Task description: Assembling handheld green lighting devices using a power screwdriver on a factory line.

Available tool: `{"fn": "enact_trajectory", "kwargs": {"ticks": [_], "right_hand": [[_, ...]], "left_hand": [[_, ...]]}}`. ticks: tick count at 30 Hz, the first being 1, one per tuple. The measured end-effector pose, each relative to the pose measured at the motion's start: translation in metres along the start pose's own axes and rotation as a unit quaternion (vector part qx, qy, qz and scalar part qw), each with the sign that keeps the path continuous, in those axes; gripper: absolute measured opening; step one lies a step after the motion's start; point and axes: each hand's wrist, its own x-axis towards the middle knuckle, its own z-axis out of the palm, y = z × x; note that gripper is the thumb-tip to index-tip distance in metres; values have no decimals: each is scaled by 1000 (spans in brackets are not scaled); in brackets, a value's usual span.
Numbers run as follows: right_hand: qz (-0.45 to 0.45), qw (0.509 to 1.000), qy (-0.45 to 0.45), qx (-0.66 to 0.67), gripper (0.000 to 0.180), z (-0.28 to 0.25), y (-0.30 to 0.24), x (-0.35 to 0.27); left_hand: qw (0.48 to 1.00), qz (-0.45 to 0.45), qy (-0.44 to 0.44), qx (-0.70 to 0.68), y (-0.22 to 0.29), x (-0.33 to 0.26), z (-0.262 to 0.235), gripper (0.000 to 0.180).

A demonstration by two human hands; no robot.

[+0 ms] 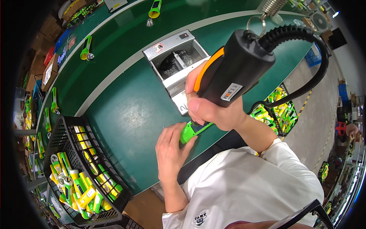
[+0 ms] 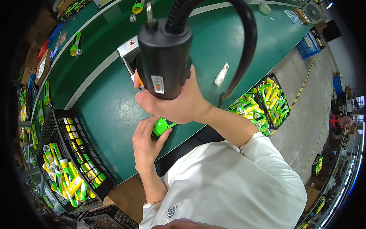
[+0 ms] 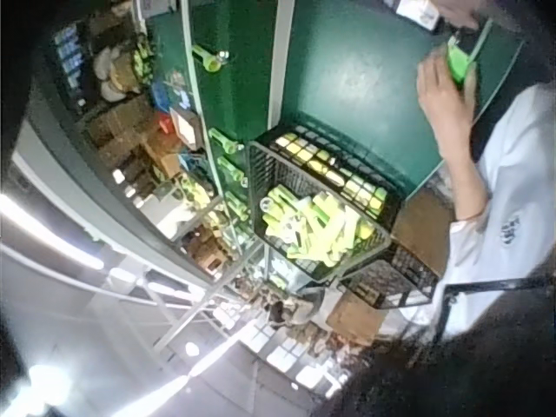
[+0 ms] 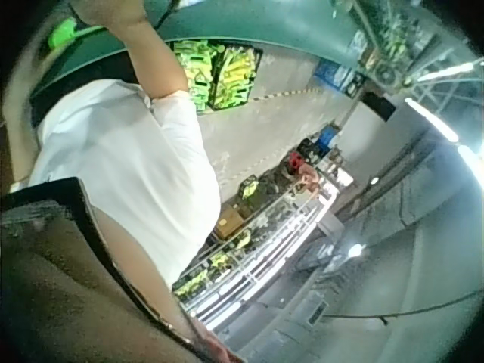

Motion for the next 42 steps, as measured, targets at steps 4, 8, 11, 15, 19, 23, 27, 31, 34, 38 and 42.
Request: {"fn": "enact_trajectory", "kwargs": {"ticks": [4, 8, 11, 15, 19, 23, 27, 31, 34, 38, 42], "right_hand": [[-22, 1000, -2, 13, 25, 2, 15, -2], [-8, 1000, 2, 17, 25, 1, 17, -2], [-18, 1000, -13, 18, 24, 2, 23, -5], [-18, 1000, -15, 13, 25, 4, 26, -8], [-4, 1000, -29, -11, 27, 4, 25, -11], [-3, 999, -40, -30, 28, 4, 27, -10], [20, 998, -44, -26, 27, 7, 29, -11], [26, 998, -60, -20, 24, 9, 28, -13], [17, 992, -102, -72, 23, 9, 30, -18], [38, 992, -97, -67, 23, 12, 28, -19], [15, 982, -139, -130, 21, 12, 20, -25]], "left_hand": [[1000, 3, 6, -7, -1, 0, 0, 45], [1000, 0, 5, -15, -1, 0, 1, 43], [1000, -5, 1, -11, -1, -1, 1, 43], [1000, -13, -2, -12, 0, -1, -2, 43], [1000, -14, -10, -13, 0, -2, -3, 42], [1000, -4, -5, -12, -3, -2, -3, 43], [1000, 3, 4, -13, -3, -2, -5, 43], [1000, 1, -1, -12, -1, -3, -9, 41], [999, -1, -17, -27, -2, -8, -9, 39], [999, 5, -18, -33, -2, -8, -7, 39], [999, 26, 7, -38, -1, -9, -7, 40]]}}
